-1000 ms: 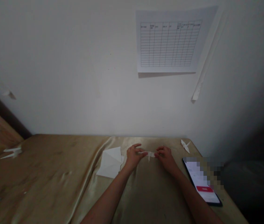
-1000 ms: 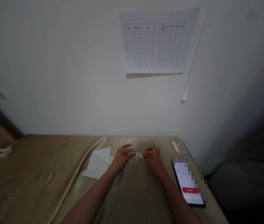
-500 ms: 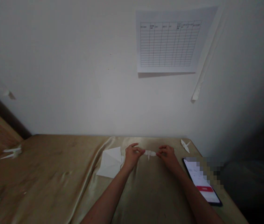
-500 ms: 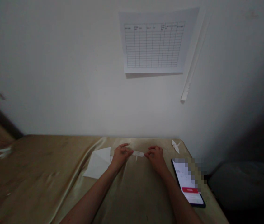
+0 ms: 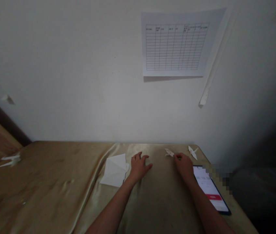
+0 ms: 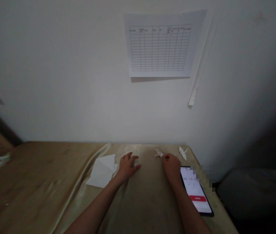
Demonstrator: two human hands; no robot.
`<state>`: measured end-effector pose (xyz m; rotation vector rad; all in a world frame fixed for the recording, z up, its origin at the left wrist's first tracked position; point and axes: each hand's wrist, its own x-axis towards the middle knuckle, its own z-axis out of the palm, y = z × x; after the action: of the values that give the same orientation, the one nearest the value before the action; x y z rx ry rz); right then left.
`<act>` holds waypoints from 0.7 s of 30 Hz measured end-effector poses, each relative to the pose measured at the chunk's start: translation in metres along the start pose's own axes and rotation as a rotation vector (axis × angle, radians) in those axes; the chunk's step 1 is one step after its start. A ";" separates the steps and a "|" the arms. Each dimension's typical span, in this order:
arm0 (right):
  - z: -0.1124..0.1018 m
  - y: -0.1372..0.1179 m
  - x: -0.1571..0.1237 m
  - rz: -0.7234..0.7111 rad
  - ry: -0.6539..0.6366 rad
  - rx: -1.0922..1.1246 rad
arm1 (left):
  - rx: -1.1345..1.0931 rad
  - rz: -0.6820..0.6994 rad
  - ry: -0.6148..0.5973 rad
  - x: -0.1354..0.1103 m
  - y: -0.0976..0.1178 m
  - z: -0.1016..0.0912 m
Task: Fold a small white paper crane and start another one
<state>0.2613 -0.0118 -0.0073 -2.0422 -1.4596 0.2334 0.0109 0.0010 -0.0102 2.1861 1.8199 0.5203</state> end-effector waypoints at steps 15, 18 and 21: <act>-0.016 -0.013 -0.011 0.028 0.096 -0.418 | 0.034 0.038 -0.034 -0.006 0.003 -0.005; -0.023 -0.010 -0.009 0.049 0.125 -0.445 | 0.030 0.032 -0.035 -0.005 0.002 -0.003; -0.030 -0.002 -0.005 0.108 0.163 -0.464 | 0.032 0.026 -0.037 -0.005 0.001 -0.002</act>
<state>0.2715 -0.0269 0.0166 -2.4414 -1.3964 -0.2484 0.0104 -0.0037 -0.0081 2.2285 1.7951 0.4564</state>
